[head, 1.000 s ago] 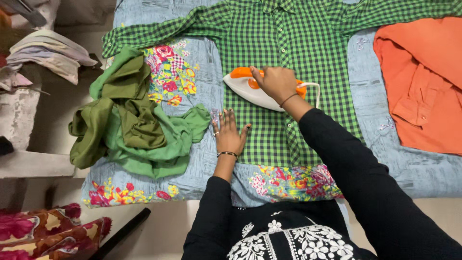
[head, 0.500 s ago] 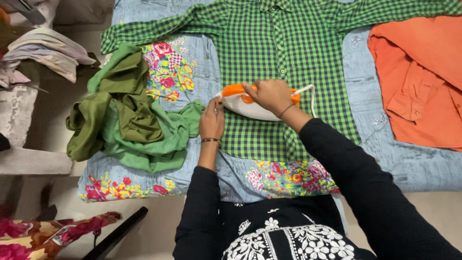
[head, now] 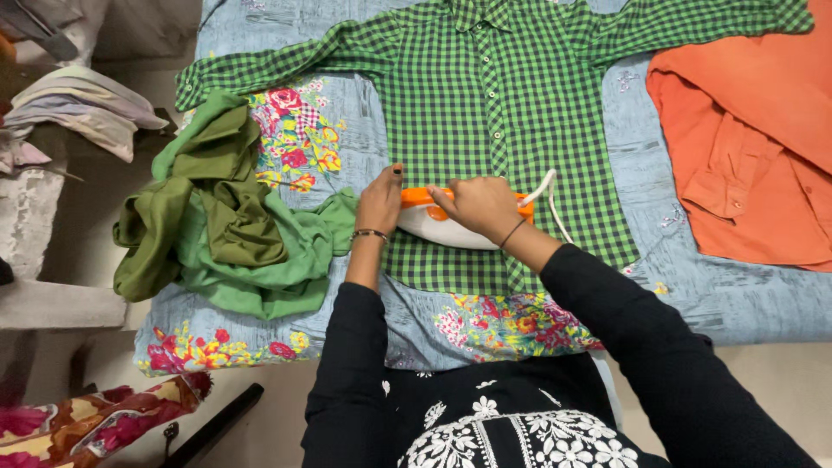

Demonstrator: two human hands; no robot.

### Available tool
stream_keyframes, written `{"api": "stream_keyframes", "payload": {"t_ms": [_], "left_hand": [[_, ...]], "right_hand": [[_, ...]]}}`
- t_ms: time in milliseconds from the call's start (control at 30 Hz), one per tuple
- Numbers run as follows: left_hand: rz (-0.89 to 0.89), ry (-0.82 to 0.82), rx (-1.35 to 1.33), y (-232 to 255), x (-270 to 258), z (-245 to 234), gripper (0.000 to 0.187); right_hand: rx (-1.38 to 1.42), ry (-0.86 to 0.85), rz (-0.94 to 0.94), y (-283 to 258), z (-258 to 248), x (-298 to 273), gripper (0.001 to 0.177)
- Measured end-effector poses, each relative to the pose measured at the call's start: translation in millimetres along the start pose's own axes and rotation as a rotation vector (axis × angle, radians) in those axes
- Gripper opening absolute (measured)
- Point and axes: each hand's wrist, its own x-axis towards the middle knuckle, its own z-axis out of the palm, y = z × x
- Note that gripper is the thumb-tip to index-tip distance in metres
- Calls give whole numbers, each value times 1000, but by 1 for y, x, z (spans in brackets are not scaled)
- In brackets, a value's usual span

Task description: The person irons an orange shirt on a bed, smoothing the fabric with an iron. They then fold the orange shirt and set it aside. Next, they unfold a green checkered shirt, lay it flat, and iron it.

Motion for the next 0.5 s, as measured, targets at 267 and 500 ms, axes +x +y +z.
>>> {"api": "stream_keyframes", "payload": {"t_ms": [267, 500], "left_hand": [[-97, -479, 240, -84, 67, 33, 104], [-225, -618, 429, -98, 67, 37, 106]], "right_hand": [[43, -42, -14, -10, 1, 4, 64], [17, -124, -29, -5, -16, -32, 62]]}}
